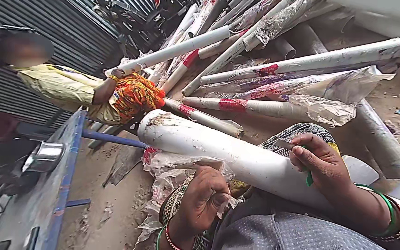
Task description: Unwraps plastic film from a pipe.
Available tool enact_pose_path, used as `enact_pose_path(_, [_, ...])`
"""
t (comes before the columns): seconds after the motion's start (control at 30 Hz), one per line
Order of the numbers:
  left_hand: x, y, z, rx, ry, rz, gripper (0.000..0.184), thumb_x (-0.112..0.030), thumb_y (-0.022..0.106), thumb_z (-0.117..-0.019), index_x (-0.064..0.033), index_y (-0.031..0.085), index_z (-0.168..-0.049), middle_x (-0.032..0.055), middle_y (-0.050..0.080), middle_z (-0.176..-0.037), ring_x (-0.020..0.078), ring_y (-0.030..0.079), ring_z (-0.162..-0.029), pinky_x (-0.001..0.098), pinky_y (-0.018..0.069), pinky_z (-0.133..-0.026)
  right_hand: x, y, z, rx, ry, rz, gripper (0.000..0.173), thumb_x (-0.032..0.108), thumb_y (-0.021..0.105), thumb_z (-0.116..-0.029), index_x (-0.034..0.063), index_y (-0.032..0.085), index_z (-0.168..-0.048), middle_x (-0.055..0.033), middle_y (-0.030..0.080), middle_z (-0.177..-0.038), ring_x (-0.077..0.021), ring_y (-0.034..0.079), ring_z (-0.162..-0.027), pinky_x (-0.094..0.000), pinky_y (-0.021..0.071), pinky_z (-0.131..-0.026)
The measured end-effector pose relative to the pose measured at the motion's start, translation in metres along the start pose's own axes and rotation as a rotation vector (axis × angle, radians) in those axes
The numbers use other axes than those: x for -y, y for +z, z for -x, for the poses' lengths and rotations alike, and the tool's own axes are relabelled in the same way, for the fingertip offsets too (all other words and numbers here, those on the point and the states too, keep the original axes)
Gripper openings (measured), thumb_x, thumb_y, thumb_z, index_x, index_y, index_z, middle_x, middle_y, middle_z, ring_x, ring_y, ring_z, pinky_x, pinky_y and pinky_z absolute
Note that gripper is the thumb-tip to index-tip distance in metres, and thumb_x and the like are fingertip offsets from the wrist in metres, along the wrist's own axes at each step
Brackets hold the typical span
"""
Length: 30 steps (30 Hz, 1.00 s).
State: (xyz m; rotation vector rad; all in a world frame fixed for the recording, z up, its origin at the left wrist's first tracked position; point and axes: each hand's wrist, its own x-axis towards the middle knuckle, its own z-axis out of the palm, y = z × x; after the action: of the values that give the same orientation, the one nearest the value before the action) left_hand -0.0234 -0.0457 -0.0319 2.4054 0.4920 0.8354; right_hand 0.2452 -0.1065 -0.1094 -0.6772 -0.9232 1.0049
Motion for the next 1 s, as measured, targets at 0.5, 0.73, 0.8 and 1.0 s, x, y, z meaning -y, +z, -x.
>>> enact_pose_path(0.5, [-0.005,-0.018,0.047,-0.053,-0.14,0.047,0.027,-0.035,0.049,-0.1074,-0.0116,0.056,-0.096,-0.001,0.057,-0.088,0.0026,0.057,-0.088,0.0174,0.0463,-0.084,0.001,-0.002,0.004,0.081,-0.029,0.081,0.013,0.029,0.057,-0.1047,0.0253,0.067,-0.113,0.0162,0.066,-0.085,0.0082,0.057,-0.067,-0.0072,0.0473,-0.061])
enact_pose_path(0.73, [0.012,-0.028,0.082,-0.13,-0.228,0.025,0.028,-0.036,0.05,-0.107,-0.0105,0.058,-0.098,-0.0021,0.059,-0.09,-0.0026,0.058,-0.09,0.0133,0.0465,-0.084,0.002,-0.002,0.008,0.095,-0.039,0.143,0.014,0.031,0.058,-0.1043,0.0288,0.067,-0.115,0.017,0.067,-0.087,0.0078,0.058,-0.067,-0.0074,0.0479,-0.062])
enact_pose_path(0.8, [0.015,-0.033,0.092,-0.154,-0.241,-0.025,0.029,-0.035,0.05,-0.107,-0.009,0.058,-0.098,-0.0008,0.059,-0.09,-0.0025,0.058,-0.089,0.0133,0.0468,-0.084,0.002,-0.003,0.009,0.1,-0.047,0.163,0.015,0.032,0.058,-0.1042,0.0297,0.067,-0.115,0.0173,0.067,-0.085,0.0076,0.058,-0.067,-0.0077,0.0479,-0.062])
enact_pose_path(1.0, [0.022,-0.047,0.114,-0.265,-0.283,-0.144,0.03,-0.035,0.051,-0.1066,-0.0079,0.06,-0.099,-0.0026,0.061,-0.089,-0.0071,0.057,-0.087,0.0109,0.0477,-0.082,0.003,-0.002,0.009,0.077,-0.063,0.21,0.014,0.035,0.059,-0.1029,0.0331,0.068,-0.113,0.0193,0.068,-0.083,0.0078,0.06,-0.066,-0.0079,0.0487,-0.062])
